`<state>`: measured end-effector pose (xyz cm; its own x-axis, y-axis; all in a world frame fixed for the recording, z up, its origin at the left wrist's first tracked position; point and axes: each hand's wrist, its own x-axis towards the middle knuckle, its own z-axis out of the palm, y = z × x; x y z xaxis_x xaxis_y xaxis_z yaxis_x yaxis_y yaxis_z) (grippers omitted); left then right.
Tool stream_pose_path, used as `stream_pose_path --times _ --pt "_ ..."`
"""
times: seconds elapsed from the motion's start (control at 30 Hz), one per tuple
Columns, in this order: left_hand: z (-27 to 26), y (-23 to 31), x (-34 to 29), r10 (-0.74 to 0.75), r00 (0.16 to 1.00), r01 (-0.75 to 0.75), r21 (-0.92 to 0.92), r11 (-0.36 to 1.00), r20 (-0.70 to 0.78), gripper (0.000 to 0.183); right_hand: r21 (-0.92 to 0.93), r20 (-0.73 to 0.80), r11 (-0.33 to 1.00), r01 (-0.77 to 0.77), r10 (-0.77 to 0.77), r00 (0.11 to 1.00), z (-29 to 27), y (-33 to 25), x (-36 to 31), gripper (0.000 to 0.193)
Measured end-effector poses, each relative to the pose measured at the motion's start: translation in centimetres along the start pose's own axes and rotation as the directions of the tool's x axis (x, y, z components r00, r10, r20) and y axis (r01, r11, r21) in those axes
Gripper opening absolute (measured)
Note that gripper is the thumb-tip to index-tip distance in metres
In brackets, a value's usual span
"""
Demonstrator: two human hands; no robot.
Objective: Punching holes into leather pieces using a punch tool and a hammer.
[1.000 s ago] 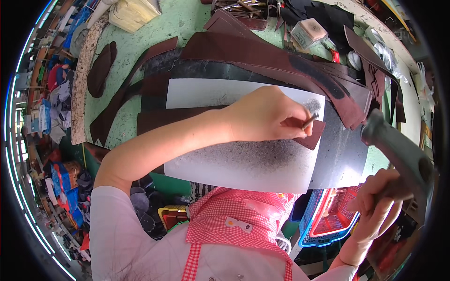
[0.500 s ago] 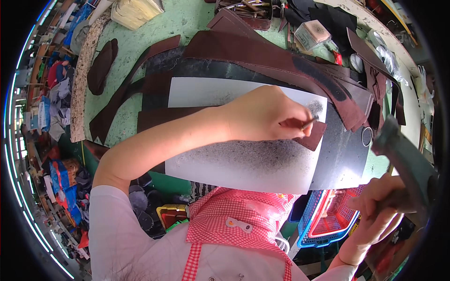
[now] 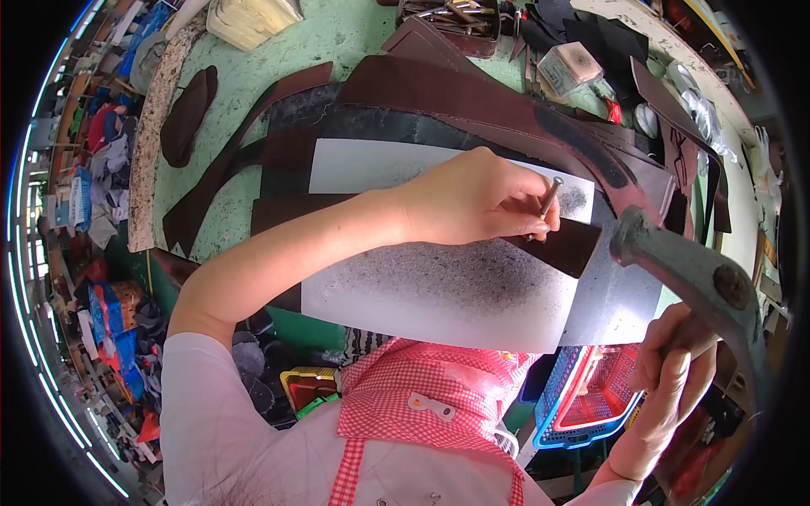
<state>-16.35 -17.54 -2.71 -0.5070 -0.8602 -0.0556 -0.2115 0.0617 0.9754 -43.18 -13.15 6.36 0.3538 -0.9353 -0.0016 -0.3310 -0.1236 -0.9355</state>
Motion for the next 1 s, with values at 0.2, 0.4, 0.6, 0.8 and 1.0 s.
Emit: stream_pose_path --times 0.2,0.4,0.6,0.8,1.0 --pt "-0.2 -0.1 0.1 0.035 0.999 -0.035 0.009 0.999 0.036 0.015 -0.085 -0.139 0.995 -0.048 0.036 0.99 1.4 0.6 -0.4 0.046" --pt "0.6 -0.3 -0.6 0.204 0.978 -0.204 0.323 0.924 0.034 0.013 0.049 -0.033 0.999 -0.005 0.006 0.999 -0.5 1.1 -0.5 0.047" --pt "0.8 -1.0 -0.6 0.153 0.983 -0.138 0.139 0.981 -0.1 0.014 -0.197 0.095 0.973 -0.122 0.143 0.985 0.8 0.5 0.5 0.026" --pt "-1.0 -0.7 3.5 0.179 0.961 -0.159 0.106 0.981 -0.21 0.011 -0.322 0.176 0.944 -0.071 0.134 0.975 1.0 4.6 0.5 0.024" --pt "-5.6 -0.6 14.1 0.582 0.61 -0.324 0.501 0.803 -0.538 0.013 -0.363 0.199 0.922 -0.134 0.217 0.956 1.3 3.5 0.4 0.021"
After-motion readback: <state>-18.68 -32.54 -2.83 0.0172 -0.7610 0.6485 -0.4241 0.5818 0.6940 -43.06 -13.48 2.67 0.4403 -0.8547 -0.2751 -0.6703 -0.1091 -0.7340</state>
